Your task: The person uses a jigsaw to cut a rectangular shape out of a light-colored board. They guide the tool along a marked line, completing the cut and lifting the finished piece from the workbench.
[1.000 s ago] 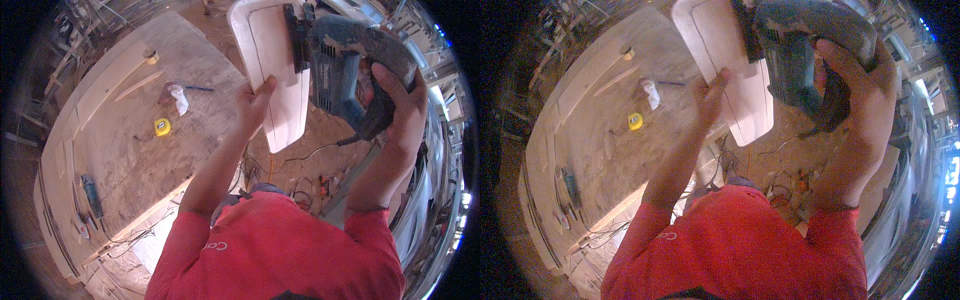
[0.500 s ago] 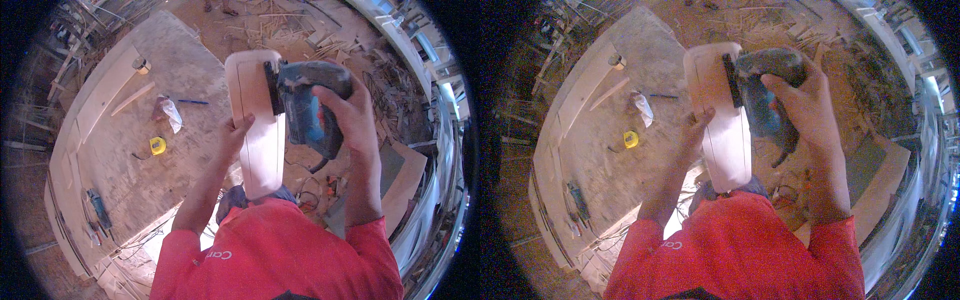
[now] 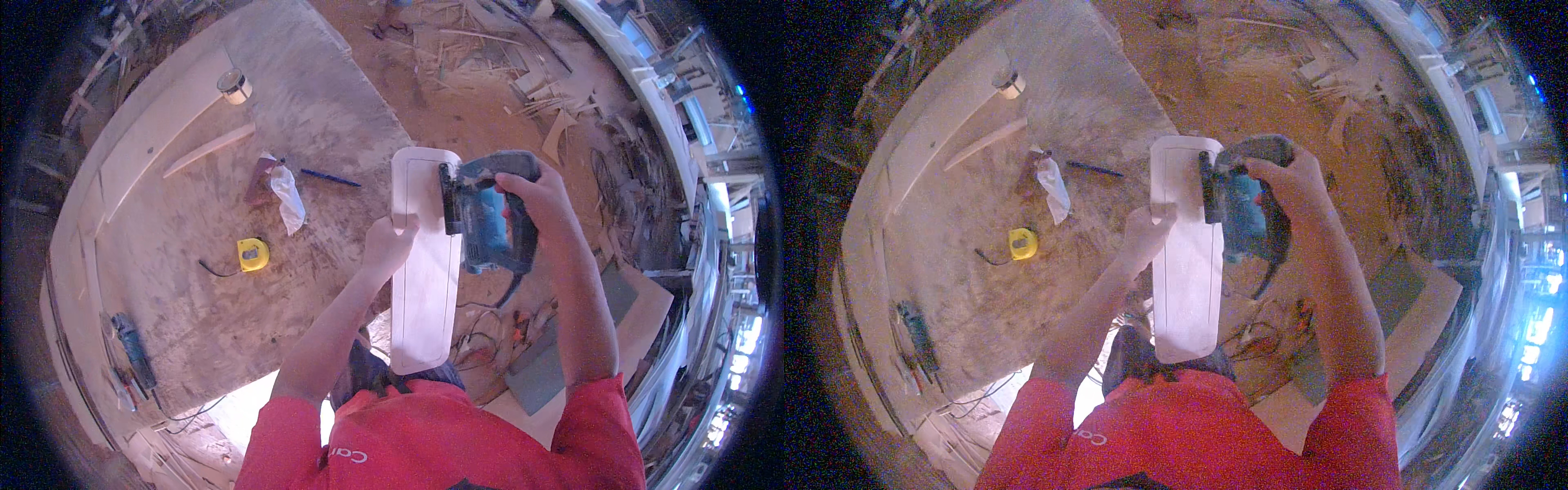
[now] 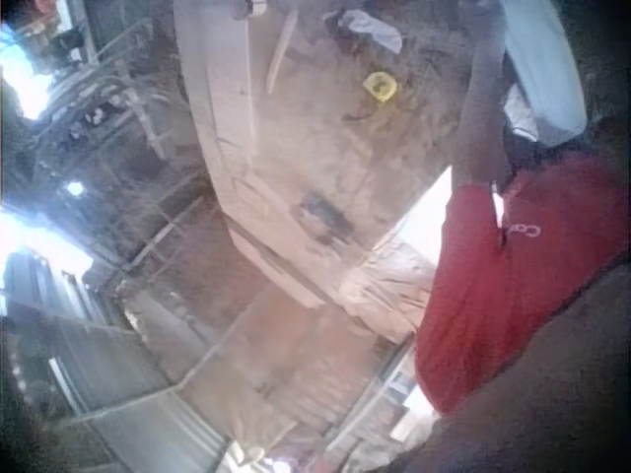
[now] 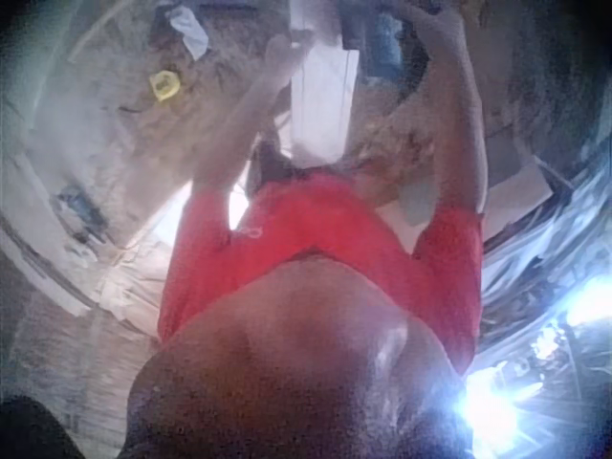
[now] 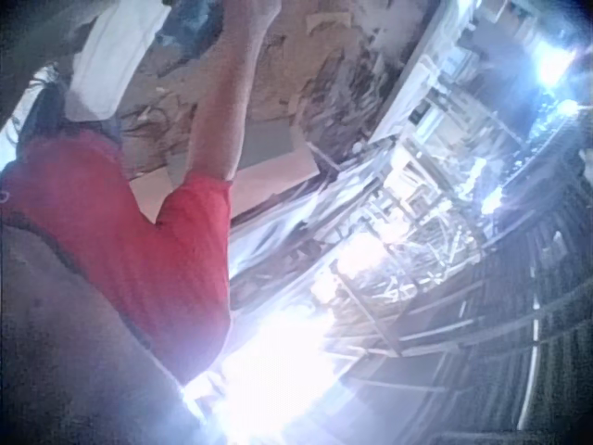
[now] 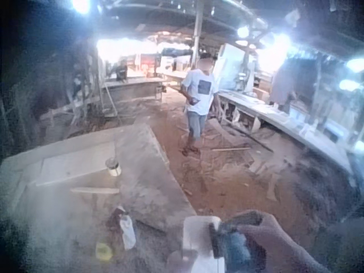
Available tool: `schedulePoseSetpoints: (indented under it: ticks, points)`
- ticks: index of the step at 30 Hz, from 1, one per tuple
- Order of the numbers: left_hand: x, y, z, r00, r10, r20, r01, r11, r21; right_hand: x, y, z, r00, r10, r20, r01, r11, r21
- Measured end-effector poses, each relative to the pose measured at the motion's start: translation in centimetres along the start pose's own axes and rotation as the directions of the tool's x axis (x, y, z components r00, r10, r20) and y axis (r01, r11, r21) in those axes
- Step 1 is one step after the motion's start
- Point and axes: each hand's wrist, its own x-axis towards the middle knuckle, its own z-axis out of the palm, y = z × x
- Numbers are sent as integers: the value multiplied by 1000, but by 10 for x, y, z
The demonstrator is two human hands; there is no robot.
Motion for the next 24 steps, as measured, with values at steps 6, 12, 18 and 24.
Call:
schedulePoseSetpoints:
  ticks: [6,12,18,24]
  points:
    - [16,51,-14,992,-95,82,54,913,405,3,-13,-4,999,4,-45,-6,999,-49]
    - [26,49,5,992,-118,54,76,869,488,18,-15,2,998,-27,-63,19,993,-113]
    - [20,56,1,996,57,68,-86,806,586,33,1,6,997,51,-57,-58,989,-133]
    - [2,63,24,908,419,-6,-366,798,480,31,2,13,998,35,-43,-41,991,-129]
